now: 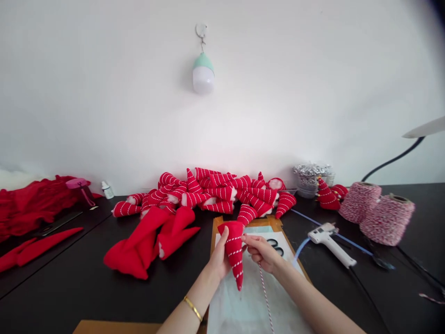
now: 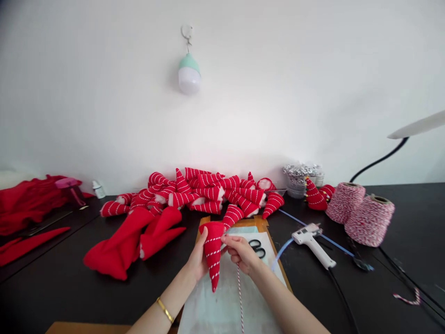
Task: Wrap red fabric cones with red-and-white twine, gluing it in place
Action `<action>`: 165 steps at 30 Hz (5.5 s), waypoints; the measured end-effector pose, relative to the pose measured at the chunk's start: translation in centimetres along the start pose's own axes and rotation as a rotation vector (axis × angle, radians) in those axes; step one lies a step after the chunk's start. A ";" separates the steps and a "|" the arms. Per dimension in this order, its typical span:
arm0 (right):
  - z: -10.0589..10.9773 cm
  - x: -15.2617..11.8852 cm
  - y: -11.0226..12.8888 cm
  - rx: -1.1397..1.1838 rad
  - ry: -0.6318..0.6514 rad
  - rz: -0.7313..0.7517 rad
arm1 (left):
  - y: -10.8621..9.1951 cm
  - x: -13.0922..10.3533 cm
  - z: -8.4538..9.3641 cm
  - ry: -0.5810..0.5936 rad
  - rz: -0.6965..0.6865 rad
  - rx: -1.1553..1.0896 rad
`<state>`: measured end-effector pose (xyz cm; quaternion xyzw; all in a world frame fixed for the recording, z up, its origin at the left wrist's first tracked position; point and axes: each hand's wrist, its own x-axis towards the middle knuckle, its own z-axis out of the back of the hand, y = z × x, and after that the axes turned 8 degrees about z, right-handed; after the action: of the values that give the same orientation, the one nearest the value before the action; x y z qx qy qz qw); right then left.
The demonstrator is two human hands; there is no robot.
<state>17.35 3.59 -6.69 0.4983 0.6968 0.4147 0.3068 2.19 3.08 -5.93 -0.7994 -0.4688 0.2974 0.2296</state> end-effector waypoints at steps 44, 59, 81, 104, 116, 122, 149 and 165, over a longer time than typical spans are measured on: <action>1.7 0.3 2.2 -0.175 -0.068 0.173 | -1.3 -0.1 -1.5 -0.116 0.110 -0.019; 1.0 0.0 1.6 -0.073 -0.039 0.045 | -0.6 -0.2 -1.5 -0.007 0.167 0.009; -0.3 -0.6 2.3 -0.196 -0.072 0.155 | 0.2 0.6 -1.2 -0.116 -0.087 0.151; -0.3 -0.4 1.8 -0.099 -0.098 0.105 | -0.9 -0.4 -1.3 -0.015 0.127 -0.087; 0.5 -0.1 1.8 -0.140 -0.122 0.182 | -1.3 -0.4 -1.4 -0.054 0.166 -0.045; 0.4 0.0 1.5 -0.079 -0.100 0.216 | -1.4 -0.6 -1.4 0.073 0.241 -0.125; 2.2 0.5 2.8 -0.307 -0.098 0.287 | -1.1 0.1 -0.8 -0.112 0.255 -0.028; 1.1 0.3 2.0 -0.295 -0.095 0.309 | 0.4 0.4 -0.8 -0.104 -0.036 0.403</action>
<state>19.09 4.48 -5.45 0.5680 0.5285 0.5304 0.3416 3.14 3.12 -5.75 -0.7125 -0.4252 0.4217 0.3656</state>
